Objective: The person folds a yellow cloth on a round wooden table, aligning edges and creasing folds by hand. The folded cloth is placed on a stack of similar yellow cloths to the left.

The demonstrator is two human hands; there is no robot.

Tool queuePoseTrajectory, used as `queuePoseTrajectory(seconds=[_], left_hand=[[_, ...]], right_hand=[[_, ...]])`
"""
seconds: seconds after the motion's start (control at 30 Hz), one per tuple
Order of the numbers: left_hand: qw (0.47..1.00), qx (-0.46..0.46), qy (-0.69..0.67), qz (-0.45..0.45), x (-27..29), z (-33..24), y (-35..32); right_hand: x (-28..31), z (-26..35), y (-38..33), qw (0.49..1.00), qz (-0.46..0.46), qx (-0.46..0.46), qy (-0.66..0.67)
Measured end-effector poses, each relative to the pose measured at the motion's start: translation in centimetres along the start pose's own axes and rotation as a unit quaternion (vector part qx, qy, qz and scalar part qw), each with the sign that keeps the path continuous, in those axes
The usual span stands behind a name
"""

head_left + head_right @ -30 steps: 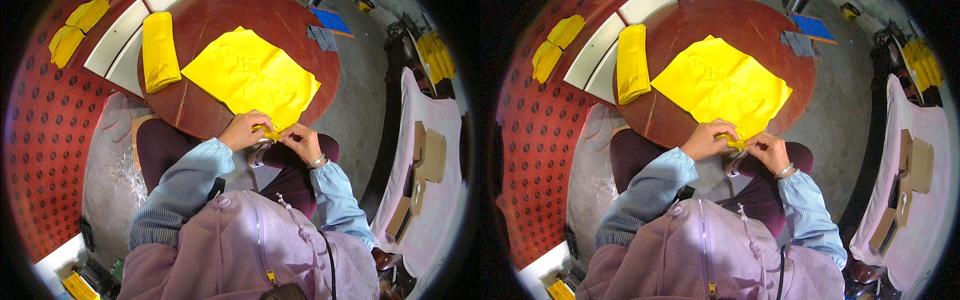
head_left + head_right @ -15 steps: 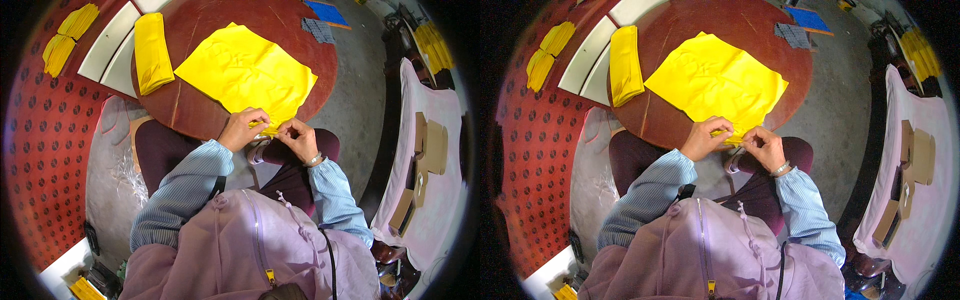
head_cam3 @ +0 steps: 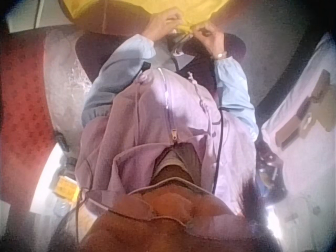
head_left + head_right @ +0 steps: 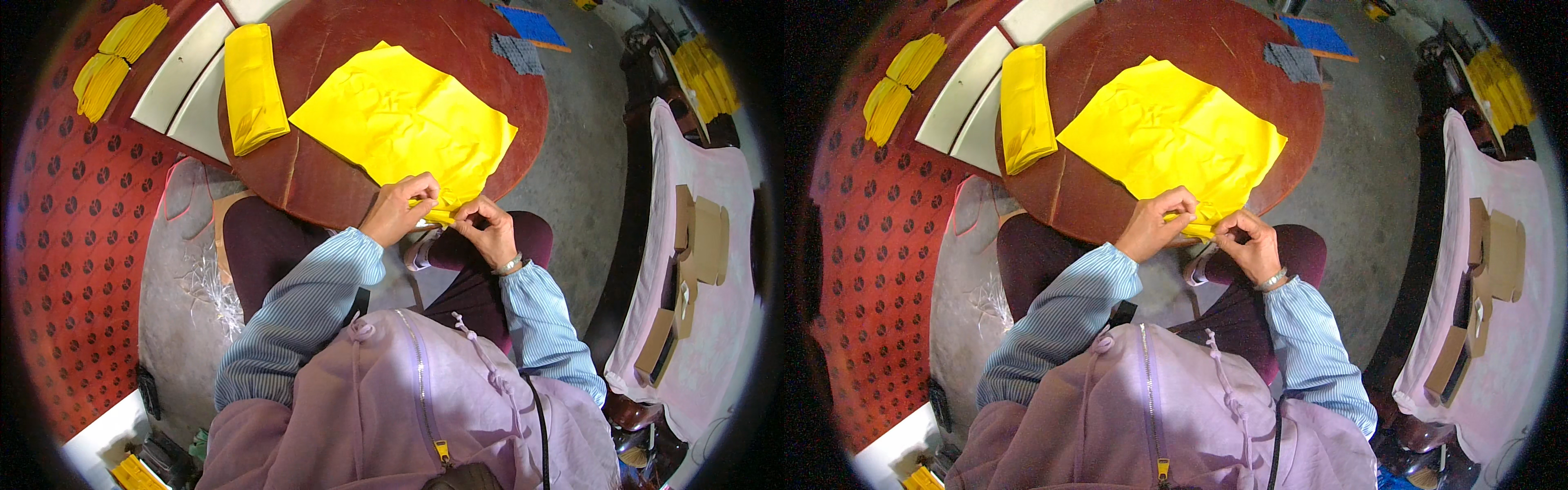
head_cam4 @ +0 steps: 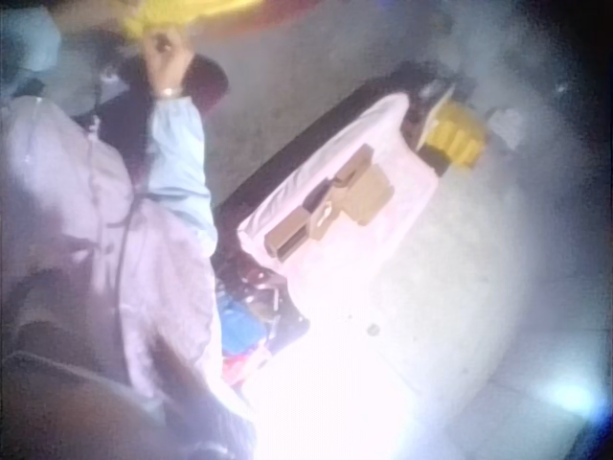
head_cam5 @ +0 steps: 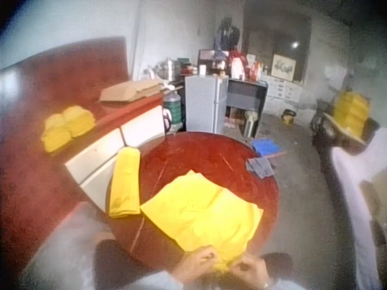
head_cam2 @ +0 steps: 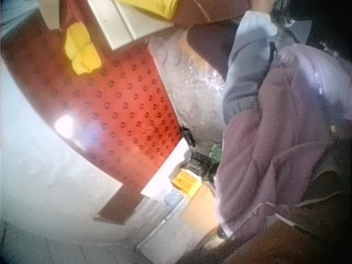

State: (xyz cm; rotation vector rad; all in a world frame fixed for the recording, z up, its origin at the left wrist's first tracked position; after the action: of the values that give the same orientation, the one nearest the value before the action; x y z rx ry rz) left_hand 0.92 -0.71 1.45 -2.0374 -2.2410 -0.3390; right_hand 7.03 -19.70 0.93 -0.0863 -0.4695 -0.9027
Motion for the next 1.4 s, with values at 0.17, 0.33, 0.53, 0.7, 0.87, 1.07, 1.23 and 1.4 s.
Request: queuePoseTrajectory(seconds=[0.17, 0.33, 0.53, 0.7, 0.87, 1.07, 1.23, 1.4], left_hand=[[1.000, 0.008, -0.005, -0.001, -0.1, -0.1, -0.1], [1.000, 0.006, -0.015, 0.008, 0.1, -0.1, -0.1], [1.000, -0.004, 0.019, 0.023, -0.1, -0.1, -0.1], [0.997, -0.047, 0.047, 0.030, -0.1, -0.9, -0.2], [0.998, -0.027, 0.051, 0.011, -0.2, -0.4, -0.2], [1.000, -0.014, 0.014, -0.003, -0.4, 0.0, 0.0], [1.000, 0.006, 0.007, 0.014, -0.5, -0.1, 0.1], [0.999, -0.021, 0.027, 0.006, -0.4, -0.8, -0.1]], right_hand=[[-0.2, 0.1, 0.1, 1.000, -0.007, -0.007, 0.006], [-0.1, 0.7, 0.3, 0.998, -0.015, 0.021, -0.056], [0.3, 0.1, 0.3, 0.999, -0.023, -0.006, -0.040], [0.2, 0.0, 0.3, 0.999, -0.020, -0.012, -0.043], [0.1, -0.4, 0.1, 0.999, -0.006, -0.037, -0.032], [-0.2, -1.2, 0.0, 0.999, -0.005, -0.044, 0.024], [0.2, -0.5, 0.1, 1.000, -0.012, 0.002, 0.001], [0.1, -0.2, 0.1, 1.000, -0.011, -0.016, -0.006]])
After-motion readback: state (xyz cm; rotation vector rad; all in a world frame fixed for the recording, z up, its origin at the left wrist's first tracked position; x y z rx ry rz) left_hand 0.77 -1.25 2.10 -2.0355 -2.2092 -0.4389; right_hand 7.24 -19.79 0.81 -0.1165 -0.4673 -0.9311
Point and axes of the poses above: each hand's wrist, its own y-axis towards the middle knuckle, its own x-axis out of the back of the hand, z = x × y, the point moved 7 cm from there along y, towards the middle knuckle, and after that the axes turned 3 degrees about -y, right-handed, at the moved point
